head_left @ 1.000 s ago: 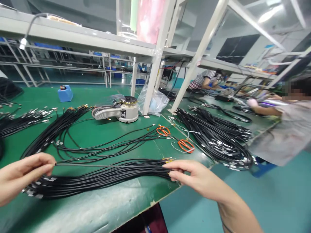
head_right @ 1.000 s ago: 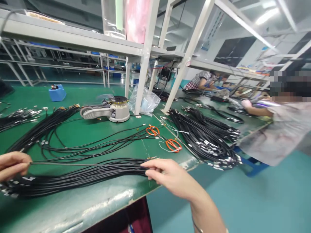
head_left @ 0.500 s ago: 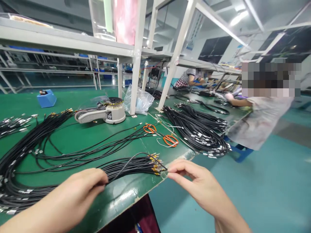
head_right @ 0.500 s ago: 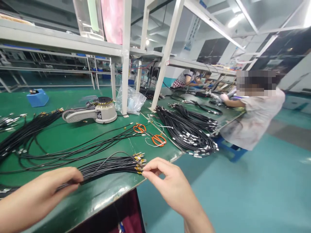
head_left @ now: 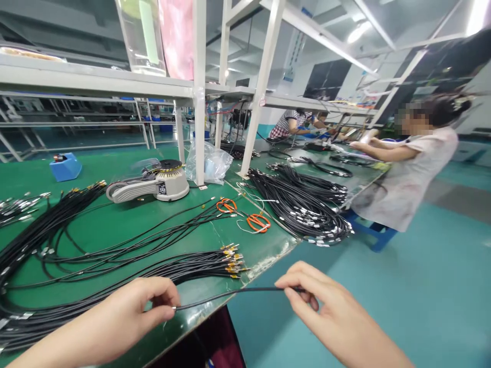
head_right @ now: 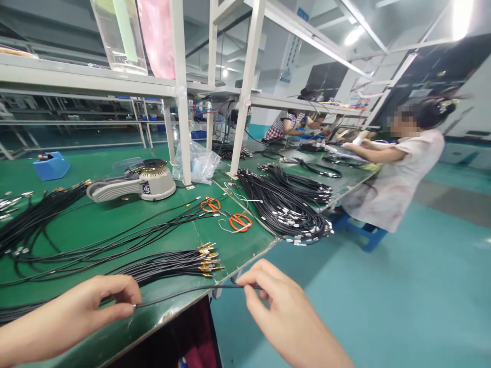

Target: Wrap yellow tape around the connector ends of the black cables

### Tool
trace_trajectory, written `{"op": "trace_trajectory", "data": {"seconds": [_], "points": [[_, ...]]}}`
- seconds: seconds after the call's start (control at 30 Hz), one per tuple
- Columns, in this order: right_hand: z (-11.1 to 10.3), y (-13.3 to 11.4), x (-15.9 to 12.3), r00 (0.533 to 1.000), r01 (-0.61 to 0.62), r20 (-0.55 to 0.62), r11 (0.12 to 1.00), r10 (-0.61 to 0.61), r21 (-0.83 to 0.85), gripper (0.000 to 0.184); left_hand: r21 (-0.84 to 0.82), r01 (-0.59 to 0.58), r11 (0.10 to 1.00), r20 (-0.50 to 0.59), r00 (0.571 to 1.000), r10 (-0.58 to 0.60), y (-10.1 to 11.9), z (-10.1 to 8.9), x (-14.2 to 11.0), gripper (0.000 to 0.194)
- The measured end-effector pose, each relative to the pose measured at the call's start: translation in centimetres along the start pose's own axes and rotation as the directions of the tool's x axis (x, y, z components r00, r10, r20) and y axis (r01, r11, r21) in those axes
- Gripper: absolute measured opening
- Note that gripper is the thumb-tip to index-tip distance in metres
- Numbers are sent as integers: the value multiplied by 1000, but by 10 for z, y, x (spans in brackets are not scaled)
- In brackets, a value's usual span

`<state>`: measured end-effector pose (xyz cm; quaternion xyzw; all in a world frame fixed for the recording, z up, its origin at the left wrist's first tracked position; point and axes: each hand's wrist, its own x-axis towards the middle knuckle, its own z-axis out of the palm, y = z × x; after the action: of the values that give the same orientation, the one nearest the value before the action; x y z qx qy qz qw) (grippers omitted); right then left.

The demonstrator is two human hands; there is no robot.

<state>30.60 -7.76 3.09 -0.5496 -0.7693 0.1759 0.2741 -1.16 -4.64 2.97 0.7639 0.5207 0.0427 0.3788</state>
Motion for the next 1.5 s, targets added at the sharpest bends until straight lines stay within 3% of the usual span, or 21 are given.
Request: {"op": "trace_trajectory", "data": {"seconds": [0.2,0.43,0.57,0.7,0.83,1.0,1.13,1.33,1.5], "points": [[2,0,-1,993,53,103,998,-51,-17,23,1,-62,998,-52,997,62,13,12,19,11],[-15,2,-7,992,115,81,969,-99,-219,24,1,-151,988,32,988,151,18,7,25,19],[9,-15,4,969,206,154,975,-192,-88,33,-41,-171,984,-11,985,171,18,9,24,19],[42,-22,11,969,111,198,977,-148,184,26,-85,-120,989,-78,991,113,14,11,21,18],[58,-17,8,988,-39,151,956,-5,290,17,-106,-47,993,-103,994,36,12,12,17,14],[67,-33,7,996,-62,83,951,38,303,10,-83,-163,983,-65,985,158,32,22,26,11],[58,-34,6,995,-69,93,938,40,341,9,-81,-285,955,-63,958,281,50,28,34,14],[30,-10,-10,991,-100,107,986,85,137,17,-51,-259,965,-99,962,253,48,32,41,12],[31,-18,-11,988,-157,49,954,150,256,8,7,-444,896,-91,892,443,77,48,55,19]]}}
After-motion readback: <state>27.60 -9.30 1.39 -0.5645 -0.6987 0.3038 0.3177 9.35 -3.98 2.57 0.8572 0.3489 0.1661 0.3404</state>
